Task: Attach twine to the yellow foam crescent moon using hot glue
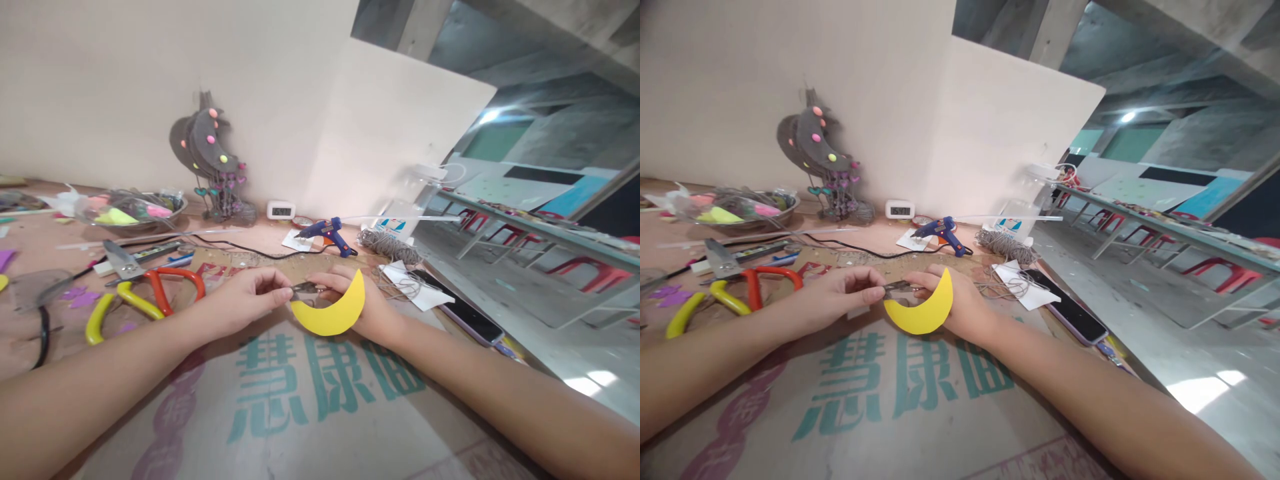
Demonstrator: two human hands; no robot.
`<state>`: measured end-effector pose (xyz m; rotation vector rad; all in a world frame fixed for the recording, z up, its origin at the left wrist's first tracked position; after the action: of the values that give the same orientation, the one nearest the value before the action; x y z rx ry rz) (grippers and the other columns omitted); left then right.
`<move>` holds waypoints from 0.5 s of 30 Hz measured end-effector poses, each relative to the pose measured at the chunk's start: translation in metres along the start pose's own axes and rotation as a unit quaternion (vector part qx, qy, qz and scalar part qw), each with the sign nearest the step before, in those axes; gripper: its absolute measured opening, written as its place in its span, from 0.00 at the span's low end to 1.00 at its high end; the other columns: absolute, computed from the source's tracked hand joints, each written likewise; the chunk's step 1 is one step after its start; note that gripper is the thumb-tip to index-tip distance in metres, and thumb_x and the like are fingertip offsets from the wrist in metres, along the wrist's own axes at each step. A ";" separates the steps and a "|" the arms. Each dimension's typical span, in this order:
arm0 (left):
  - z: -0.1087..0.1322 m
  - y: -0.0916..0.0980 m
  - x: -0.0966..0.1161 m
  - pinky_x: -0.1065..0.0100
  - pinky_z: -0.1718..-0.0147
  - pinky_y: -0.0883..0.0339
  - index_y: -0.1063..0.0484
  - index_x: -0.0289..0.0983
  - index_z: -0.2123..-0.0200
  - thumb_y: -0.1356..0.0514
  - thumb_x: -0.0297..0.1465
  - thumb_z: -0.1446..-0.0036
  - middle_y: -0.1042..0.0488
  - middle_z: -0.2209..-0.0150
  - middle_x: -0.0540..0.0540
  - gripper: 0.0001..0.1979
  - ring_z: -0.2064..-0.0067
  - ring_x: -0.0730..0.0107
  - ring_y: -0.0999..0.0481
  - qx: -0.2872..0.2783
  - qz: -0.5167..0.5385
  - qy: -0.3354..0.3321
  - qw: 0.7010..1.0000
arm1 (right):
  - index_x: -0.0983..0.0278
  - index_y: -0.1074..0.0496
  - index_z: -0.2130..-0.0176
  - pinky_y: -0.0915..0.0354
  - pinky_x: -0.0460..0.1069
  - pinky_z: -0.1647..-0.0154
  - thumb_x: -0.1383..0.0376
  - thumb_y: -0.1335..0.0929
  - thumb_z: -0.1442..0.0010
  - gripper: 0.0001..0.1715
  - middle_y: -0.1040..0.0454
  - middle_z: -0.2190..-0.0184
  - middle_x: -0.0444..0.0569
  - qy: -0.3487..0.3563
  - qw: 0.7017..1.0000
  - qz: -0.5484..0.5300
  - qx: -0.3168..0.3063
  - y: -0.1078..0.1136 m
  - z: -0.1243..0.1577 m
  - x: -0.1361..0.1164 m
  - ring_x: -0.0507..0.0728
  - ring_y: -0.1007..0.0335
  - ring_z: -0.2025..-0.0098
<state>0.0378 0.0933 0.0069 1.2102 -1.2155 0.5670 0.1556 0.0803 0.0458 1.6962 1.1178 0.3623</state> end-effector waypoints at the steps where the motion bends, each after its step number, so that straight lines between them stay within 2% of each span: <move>1: 0.000 0.000 0.001 0.75 0.78 0.46 0.31 0.36 0.68 0.44 0.40 0.49 0.33 0.74 0.51 0.13 0.75 0.76 0.38 0.000 0.000 -0.002 1.000 | 0.61 0.35 0.51 0.37 0.48 0.68 0.64 0.37 0.42 0.18 0.36 0.69 0.48 0.000 1.000 0.002 0.001 0.000 0.000 0.000 0.52 0.37 0.69; 15: -0.001 -0.001 -0.002 0.74 0.77 0.45 0.31 0.35 0.68 0.44 0.40 0.50 0.31 0.74 0.51 0.13 0.75 0.76 0.37 -0.003 -0.004 0.000 1.000 | 0.61 0.35 0.52 0.37 0.48 0.67 0.63 0.37 0.42 0.17 0.34 0.67 0.49 0.001 1.000 0.013 0.002 0.001 0.000 -0.001 0.52 0.36 0.67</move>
<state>0.0380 0.0946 0.0048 1.2086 -1.2110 0.5581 0.1555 0.0794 0.0465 1.7155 1.0992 0.3792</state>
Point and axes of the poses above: each hand's wrist, its own z-axis away from the middle knuckle, its own y-axis out of the back of the hand, x = y × z, the point moved 10 cm from there along -z, towards the middle knuckle
